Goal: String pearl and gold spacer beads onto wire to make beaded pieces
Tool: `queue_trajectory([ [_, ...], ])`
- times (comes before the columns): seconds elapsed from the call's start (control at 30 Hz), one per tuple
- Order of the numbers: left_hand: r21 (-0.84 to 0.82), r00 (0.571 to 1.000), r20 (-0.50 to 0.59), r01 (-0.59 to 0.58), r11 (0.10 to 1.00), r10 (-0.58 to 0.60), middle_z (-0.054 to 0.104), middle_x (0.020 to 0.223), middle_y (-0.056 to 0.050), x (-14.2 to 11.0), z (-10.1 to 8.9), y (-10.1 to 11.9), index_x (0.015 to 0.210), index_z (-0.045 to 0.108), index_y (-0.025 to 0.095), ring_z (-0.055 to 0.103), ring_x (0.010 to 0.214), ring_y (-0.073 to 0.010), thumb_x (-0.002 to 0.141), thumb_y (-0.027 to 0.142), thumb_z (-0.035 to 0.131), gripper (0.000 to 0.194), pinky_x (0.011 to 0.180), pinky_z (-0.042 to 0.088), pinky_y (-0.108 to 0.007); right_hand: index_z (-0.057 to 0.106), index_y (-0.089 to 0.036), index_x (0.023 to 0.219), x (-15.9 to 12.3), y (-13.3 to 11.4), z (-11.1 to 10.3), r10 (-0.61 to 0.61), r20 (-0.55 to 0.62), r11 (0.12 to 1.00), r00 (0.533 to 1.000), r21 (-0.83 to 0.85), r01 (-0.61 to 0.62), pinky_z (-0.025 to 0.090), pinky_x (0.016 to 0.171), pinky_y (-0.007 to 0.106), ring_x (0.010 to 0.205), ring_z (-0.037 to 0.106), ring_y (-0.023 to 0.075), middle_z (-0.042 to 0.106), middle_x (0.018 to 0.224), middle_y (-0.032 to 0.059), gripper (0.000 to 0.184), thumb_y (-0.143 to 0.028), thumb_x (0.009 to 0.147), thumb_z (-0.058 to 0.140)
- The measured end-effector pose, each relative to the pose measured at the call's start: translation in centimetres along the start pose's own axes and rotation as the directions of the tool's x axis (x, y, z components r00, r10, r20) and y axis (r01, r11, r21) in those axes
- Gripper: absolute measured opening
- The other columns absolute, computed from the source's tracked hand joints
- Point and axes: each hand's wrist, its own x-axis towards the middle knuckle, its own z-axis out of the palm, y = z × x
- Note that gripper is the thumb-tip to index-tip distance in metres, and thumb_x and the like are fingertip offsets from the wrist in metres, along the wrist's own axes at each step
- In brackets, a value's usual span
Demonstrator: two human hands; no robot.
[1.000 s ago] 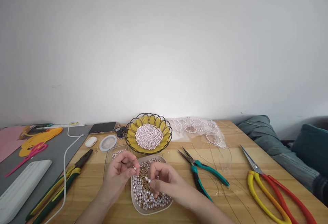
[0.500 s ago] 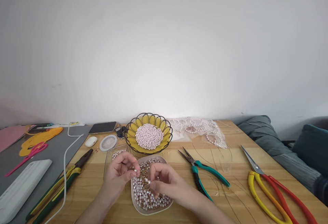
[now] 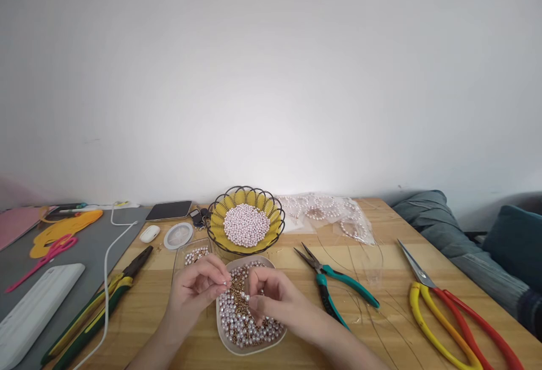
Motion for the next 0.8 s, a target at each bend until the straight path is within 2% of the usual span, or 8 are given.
queue_trajectory([
  [0.13, 0.022, 1.000, -0.005, -0.009, 1.000, 0.009, 0.075, 0.087, -0.007, 0.1, 0.1, 0.2, 0.088, 0.080, 0.023, 0.067, 0.072, -0.0162, 0.086, 0.017, 0.079, 0.006, 0.062, 0.053, -0.023, 0.049, -0.020, 0.074, 0.1, 0.1, -0.1, -0.010, -0.004, 1.000, 1.000, -0.011, 0.010, 0.031, 0.054, 0.023, 0.053, 0.045, 0.0083, 0.052, 0.063, -0.0067, 0.039, -0.045, 0.081, 0.079],
  [0.3, 0.086, 0.992, -0.009, -0.125, 0.988, 0.127, 0.076, 0.082, -0.007, 0.7, 0.4, 1.0, 0.087, 0.082, 0.024, 0.070, 0.072, -0.0170, 0.088, 0.020, 0.077, 0.007, 0.063, 0.055, -0.024, 0.050, -0.021, 0.076, 0.1, 0.4, -0.3, -0.015, -0.007, 1.000, 1.000, 0.006, 0.015, 0.033, 0.055, 0.022, 0.054, 0.045, 0.0084, 0.053, 0.063, -0.0066, 0.036, -0.043, 0.081, 0.078],
  [0.47, 0.167, 0.995, 0.000, -0.101, 0.981, 0.102, 0.077, 0.085, -0.006, 0.5, 0.1, 1.1, 0.089, 0.082, 0.023, 0.071, 0.072, -0.0158, 0.087, 0.014, 0.077, 0.010, 0.059, 0.053, -0.021, 0.049, -0.021, 0.076, 0.1, 0.1, -0.2, -0.014, -0.008, 1.000, 1.000, 0.024, 0.014, 0.031, 0.053, 0.022, 0.053, 0.045, 0.0083, 0.053, 0.063, -0.0066, 0.037, -0.043, 0.081, 0.078],
  [0.63, 0.057, 0.998, -0.060, -0.033, 0.998, 0.036, 0.076, 0.084, -0.003, 0.3, 0.3, 0.7, 0.094, 0.076, 0.022, 0.073, 0.079, -0.0156, 0.084, 0.009, 0.079, 0.017, 0.072, 0.059, -0.021, 0.049, -0.021, 0.075, 0.2, 0.1, -0.2, -0.024, 0.001, 0.999, 1.000, 0.022, 0.024, 0.030, 0.053, 0.022, 0.052, 0.044, 0.0078, 0.052, 0.062, -0.0067, 0.039, -0.045, 0.080, 0.079],
  [0.8, 0.029, 0.991, -0.069, -0.109, 0.994, 0.111, 0.075, 0.082, -0.004, 0.6, 0.6, 0.8, 0.090, 0.075, 0.020, 0.073, 0.078, -0.0156, 0.084, 0.011, 0.079, 0.011, 0.070, 0.060, -0.020, 0.048, -0.021, 0.074, 0.2, 0.1, -0.2, -0.034, -0.004, 0.999, 0.999, 0.013, 0.034, 0.030, 0.053, 0.021, 0.052, 0.045, 0.0074, 0.053, 0.063, -0.0068, 0.038, -0.043, 0.081, 0.078],
])
